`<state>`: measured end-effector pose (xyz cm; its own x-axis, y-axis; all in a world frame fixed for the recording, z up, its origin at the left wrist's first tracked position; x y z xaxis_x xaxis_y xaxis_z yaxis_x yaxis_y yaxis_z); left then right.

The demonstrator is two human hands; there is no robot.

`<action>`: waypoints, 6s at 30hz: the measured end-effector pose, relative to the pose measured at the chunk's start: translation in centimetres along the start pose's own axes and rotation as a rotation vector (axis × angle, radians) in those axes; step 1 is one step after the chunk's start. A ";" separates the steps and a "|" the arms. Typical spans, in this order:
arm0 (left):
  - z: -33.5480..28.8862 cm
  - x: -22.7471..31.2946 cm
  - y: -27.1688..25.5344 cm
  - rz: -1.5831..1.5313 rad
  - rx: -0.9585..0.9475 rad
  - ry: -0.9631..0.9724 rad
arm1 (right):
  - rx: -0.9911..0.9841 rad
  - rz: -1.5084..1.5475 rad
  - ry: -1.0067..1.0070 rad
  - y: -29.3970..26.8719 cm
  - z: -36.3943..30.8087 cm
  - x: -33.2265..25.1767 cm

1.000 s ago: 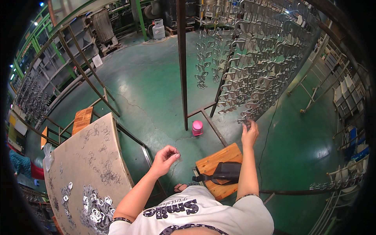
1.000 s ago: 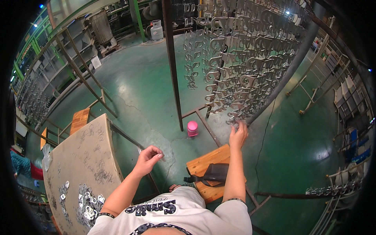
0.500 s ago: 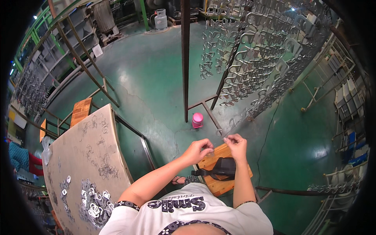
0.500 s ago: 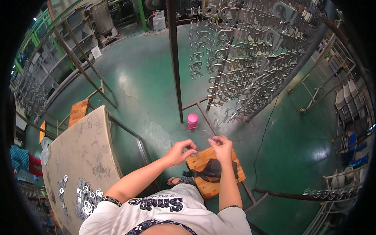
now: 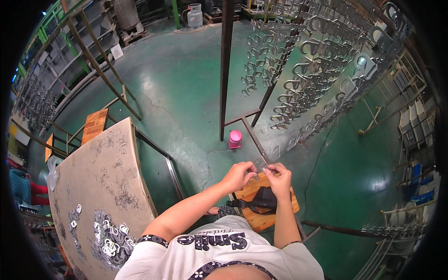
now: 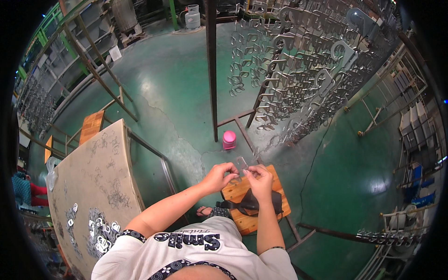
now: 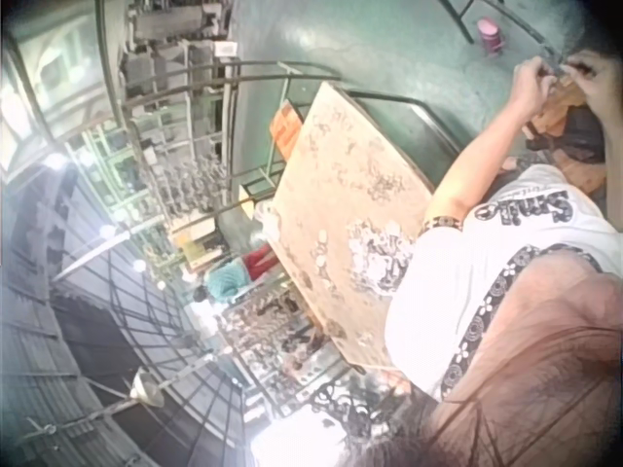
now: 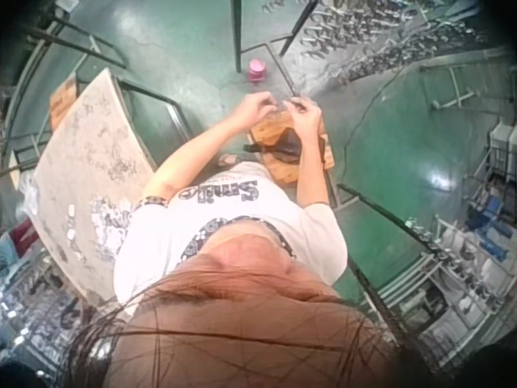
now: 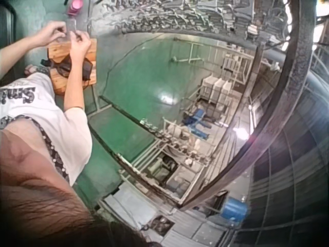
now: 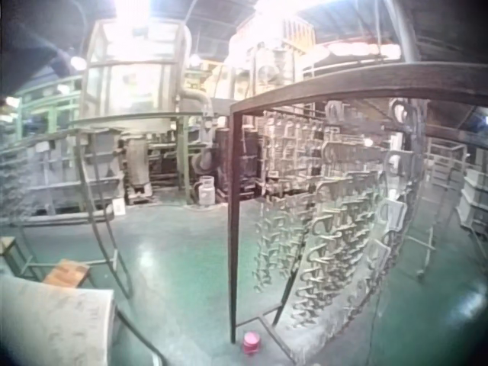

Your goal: The person picks up small metal hooks from a table, sorts them, and hangs them onto a metal wire rack.

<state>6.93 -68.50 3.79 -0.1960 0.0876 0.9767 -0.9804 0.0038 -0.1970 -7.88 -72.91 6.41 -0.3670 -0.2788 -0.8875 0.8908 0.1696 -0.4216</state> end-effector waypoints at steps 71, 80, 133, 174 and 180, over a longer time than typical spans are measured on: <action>-68.0 -1.5 5.4 0.219 2.313 -1.331 | -0.189 1.917 -1.731 5.9 -16.0 -36.8; -69.0 5.6 7.4 1.062 2.403 -1.260 | -0.243 1.938 -1.717 5.9 -17.5 -37.1; -55.8 0.3 -0.1 -0.083 2.290 -0.233 | -2.016 0.326 -0.345 36.2 -39.9 -15.0; -54.1 2.8 -1.4 0.093 2.048 -0.140 | -2.038 0.201 -0.234 39.2 -38.5 -19.1; -53.6 2.7 -2.6 0.133 2.051 -0.272 | -1.883 0.399 -0.092 38.2 -39.2 -17.4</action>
<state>10.05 -14.93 2.34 -0.0610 -0.1238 0.9904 0.4782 -0.8746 -0.0798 21.98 -24.51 -1.53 -0.1765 -0.0023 -0.9843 -0.5093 0.8560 0.0893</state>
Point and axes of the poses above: each hand's wrist, its own z-axis towards the middle knuckle, its own y-axis out of the palm, x = y × z, the point moved 6 cm from there along z, towards the middle knuckle, and after that the axes turned 10 degrees about -z, right-handed, at the moved point
